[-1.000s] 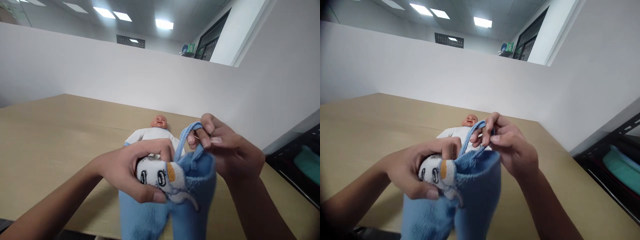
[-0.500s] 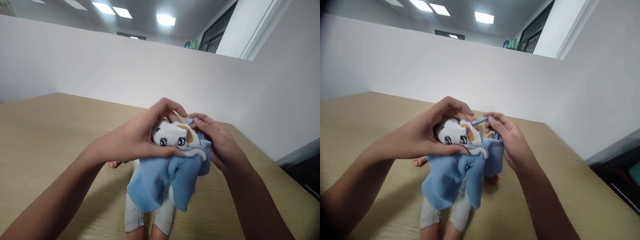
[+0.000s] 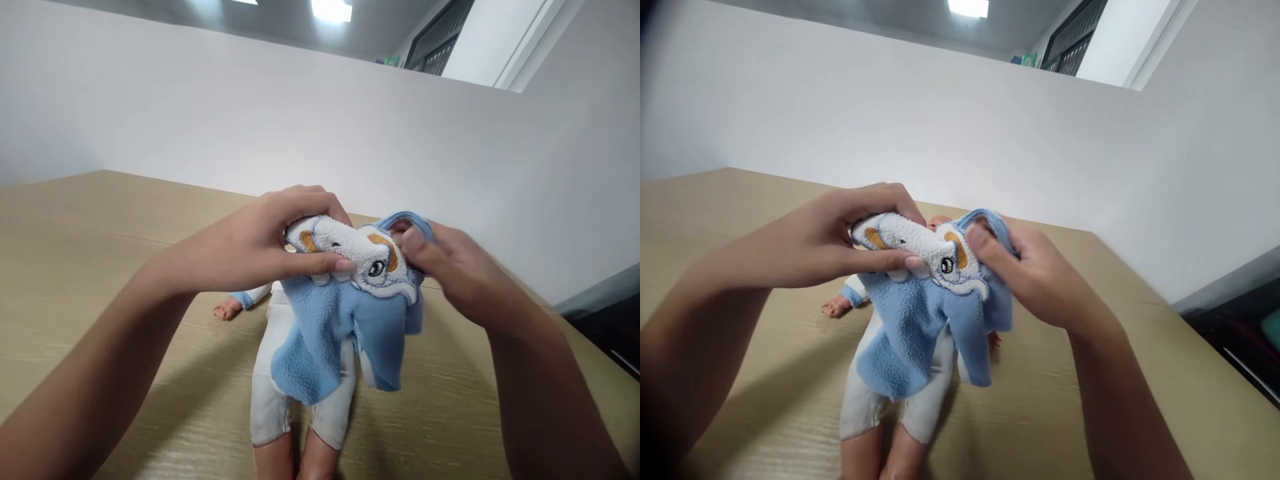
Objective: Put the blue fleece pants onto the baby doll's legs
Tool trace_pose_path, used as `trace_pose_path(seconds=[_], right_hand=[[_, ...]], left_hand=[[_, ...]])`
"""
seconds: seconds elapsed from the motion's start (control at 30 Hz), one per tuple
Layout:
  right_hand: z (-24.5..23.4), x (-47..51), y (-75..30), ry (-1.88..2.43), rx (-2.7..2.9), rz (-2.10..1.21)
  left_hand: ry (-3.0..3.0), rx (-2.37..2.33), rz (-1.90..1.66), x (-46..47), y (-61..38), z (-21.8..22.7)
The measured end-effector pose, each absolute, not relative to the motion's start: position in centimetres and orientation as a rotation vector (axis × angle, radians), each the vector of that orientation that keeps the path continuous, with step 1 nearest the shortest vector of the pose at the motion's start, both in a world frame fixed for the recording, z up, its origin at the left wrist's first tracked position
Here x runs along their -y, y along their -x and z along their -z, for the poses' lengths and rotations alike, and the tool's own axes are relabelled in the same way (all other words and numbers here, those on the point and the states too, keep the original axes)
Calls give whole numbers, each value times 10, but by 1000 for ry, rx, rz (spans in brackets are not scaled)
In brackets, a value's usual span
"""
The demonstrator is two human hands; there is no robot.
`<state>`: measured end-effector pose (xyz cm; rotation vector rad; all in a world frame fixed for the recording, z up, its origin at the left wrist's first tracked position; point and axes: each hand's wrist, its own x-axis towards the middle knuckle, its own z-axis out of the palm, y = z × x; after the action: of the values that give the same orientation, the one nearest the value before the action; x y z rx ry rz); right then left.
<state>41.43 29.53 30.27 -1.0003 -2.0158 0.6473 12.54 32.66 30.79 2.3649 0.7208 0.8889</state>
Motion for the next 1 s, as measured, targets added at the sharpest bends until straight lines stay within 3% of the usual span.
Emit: trace_pose_path(seconds=[0.23,0.47,0.77,1.0], right_hand=[[-292,-299,-409,794,1773,-789],[-295,-292,-416,810,1985,-1033],[-304,-281,-408,699,1960,-807],[-299,-277,-388,553,1994,-1149]], left_hand=[[-2212,-534,-1123,-325,-132,-303],[-2099,-371,-1457,-321,-135,-300],[-1987,-220,-1908,-320,-144,-301],[-1773,-256,-1781,-316,-145,-304]])
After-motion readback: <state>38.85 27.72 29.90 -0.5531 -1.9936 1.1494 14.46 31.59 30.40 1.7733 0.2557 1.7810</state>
